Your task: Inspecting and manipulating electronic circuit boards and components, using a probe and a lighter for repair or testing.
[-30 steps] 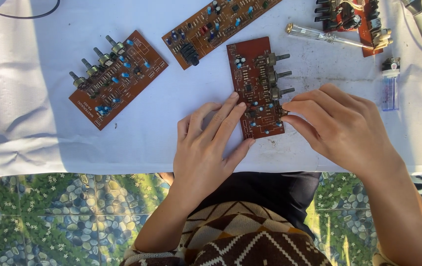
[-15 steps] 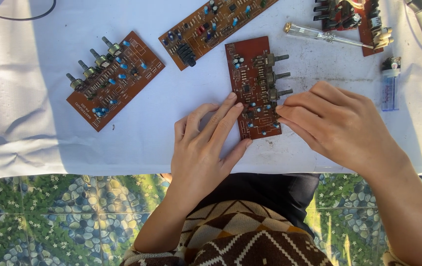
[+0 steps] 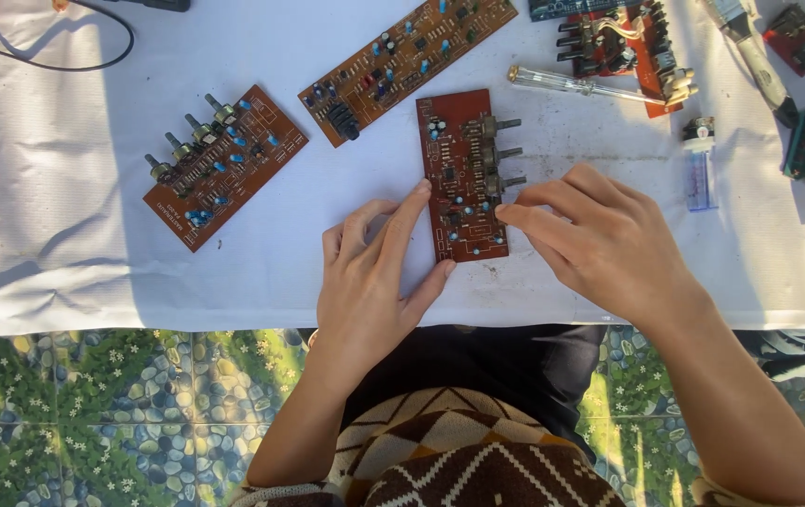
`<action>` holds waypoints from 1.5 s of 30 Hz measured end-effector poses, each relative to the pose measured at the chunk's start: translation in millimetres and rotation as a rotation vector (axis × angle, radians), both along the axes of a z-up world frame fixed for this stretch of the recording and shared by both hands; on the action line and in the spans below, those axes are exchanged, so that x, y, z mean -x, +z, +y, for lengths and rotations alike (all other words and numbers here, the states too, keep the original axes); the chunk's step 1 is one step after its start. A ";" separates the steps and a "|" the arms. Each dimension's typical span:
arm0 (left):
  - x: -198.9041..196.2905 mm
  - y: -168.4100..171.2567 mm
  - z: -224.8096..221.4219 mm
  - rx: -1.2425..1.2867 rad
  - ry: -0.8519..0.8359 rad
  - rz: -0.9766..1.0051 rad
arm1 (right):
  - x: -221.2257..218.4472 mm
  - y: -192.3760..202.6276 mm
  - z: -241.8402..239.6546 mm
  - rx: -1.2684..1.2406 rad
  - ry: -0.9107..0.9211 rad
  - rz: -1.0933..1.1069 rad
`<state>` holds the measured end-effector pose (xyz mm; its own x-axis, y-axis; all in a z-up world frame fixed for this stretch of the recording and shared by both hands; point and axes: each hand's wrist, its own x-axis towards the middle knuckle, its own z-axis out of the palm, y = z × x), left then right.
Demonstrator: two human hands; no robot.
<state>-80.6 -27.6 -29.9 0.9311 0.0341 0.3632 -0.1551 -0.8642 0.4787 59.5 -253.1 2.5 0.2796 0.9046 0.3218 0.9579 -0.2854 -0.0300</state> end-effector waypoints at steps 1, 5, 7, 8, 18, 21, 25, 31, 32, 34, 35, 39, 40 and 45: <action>2.5 1.4 -1.5 -0.005 -0.003 -0.005 | 3.5 1.4 -2.6 -0.005 -0.003 -0.005; 15.7 1.7 -10.5 0.079 -0.091 -0.146 | 30.1 -6.6 -13.2 -0.349 0.035 0.263; 19.7 8.6 -18.9 0.123 -0.182 -0.228 | 52.0 -7.3 -13.2 -0.424 0.069 0.410; 18.4 17.1 -24.3 0.204 -0.290 -0.213 | 62.9 -2.0 -10.3 -0.470 0.054 0.495; 6.6 7.7 -21.5 0.567 -0.290 -0.170 | 33.1 -3.8 -72.6 -0.397 -0.383 0.216; 1.9 1.6 -17.9 0.650 -0.236 -0.189 | 19.7 -9.1 -75.2 -0.277 -0.399 0.205; -6.2 10.5 -22.0 0.656 -0.205 -0.161 | 21.6 -16.5 -51.6 -0.222 -0.409 0.216; -13.2 16.7 -1.5 0.255 0.127 -0.081 | 35.2 -15.9 -36.9 -0.441 -0.533 0.496; -14.9 16.3 0.7 0.374 0.120 -0.079 | 38.3 -17.8 -32.3 -0.581 -0.541 0.666; -17.6 18.5 3.0 0.491 0.114 -0.075 | 41.6 -25.7 -28.9 -0.717 -0.544 0.843; -18.5 20.9 3.3 0.452 0.117 -0.076 | 41.1 -31.9 -29.5 -0.719 -0.534 0.849; -18.8 34.6 9.4 0.182 0.162 -0.085 | 43.3 -29.8 -22.6 -0.740 -0.483 0.885; -17.5 31.0 10.1 0.182 0.166 -0.085 | 42.3 -29.4 -25.6 -0.738 -0.480 0.887; -14.2 21.3 3.8 0.161 0.252 -0.344 | 38.7 -34.0 -33.6 -0.817 -0.367 1.062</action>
